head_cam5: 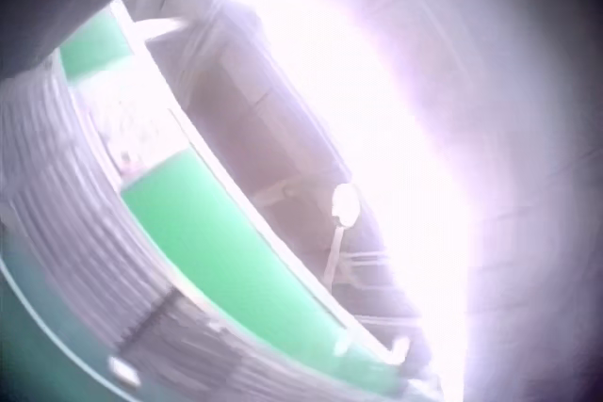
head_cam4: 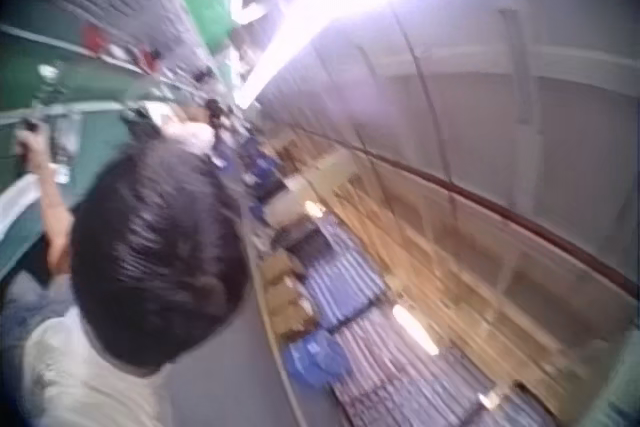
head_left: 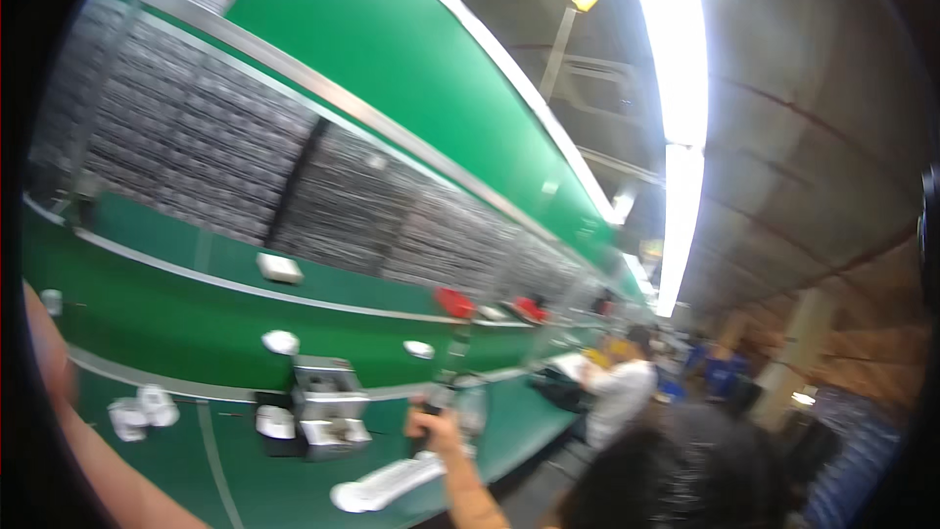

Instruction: The person assembles components by positioning plastic covers onto base pieces, driving screws into them using an electric screwdriver, and setting the completed units onto the conveyor belt.

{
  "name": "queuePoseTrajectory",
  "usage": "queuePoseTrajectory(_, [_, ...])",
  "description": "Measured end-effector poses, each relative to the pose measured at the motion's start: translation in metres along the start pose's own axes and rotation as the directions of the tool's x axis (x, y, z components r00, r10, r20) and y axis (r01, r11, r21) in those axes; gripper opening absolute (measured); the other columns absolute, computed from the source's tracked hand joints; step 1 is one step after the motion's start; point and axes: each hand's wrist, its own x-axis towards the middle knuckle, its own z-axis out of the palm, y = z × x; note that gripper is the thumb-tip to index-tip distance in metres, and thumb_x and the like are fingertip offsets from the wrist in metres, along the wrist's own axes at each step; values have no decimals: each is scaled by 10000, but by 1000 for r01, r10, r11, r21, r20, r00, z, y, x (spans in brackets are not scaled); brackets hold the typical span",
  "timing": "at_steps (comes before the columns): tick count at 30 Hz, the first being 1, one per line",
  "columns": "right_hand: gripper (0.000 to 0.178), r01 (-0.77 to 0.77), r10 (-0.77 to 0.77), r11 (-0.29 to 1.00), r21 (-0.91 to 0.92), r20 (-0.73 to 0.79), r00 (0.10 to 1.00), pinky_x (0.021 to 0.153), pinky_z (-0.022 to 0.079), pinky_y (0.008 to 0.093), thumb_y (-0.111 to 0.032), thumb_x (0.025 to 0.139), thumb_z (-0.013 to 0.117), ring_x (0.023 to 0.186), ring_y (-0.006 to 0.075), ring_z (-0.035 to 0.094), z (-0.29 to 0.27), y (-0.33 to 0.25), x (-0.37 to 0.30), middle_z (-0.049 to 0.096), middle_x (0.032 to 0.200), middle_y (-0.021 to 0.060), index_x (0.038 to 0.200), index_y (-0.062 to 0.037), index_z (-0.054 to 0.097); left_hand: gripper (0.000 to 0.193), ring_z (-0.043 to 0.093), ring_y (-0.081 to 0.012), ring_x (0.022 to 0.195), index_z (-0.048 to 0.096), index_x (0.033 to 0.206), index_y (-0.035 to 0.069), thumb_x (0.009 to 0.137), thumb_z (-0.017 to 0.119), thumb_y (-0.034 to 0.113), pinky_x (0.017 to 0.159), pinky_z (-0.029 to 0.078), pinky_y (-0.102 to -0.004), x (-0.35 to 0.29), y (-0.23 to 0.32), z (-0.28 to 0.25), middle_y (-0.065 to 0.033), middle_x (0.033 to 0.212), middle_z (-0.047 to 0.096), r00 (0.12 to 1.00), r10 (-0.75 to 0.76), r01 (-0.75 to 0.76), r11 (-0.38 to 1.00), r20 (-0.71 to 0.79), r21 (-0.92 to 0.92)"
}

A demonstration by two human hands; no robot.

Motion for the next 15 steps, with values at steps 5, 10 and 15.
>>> queuePoseTrajectory(5, [376,-168,144,979,-115,-191,971,534,419,301,-210,825,620,572,153,509,-17,-58,-102,486,683,37,1125,-49,458,217,546,-248,1000,534,1030,-25,888,428,101,930,426,-356,-103,166,-264,-133,1012,576,983,168,-180,779,-76,-601])
queuePoseTrajectory(10, [344,-223,134,967,-125,-496,858,550,426,321,-209,831,610,592,160,520,-12,-97,-248,500,702,40,1102,-50,470,219,546,-246,993,535,1027,-24,885,430,108,923,427,-355,-156,142,-462,-131,1006,577,961,251,-218,437,-114,-873])
queuePoseTrajectory(15, [313,-45,-46,974,-220,-393,918,566,433,342,-208,836,600,611,168,531,0,-103,-223,514,721,43,1080,-52,482,222,546,-245,985,537,1023,-23,883,433,115,916,427,-355,-169,106,-414,-130,1001,577,955,243,-268,453,-171,-850])
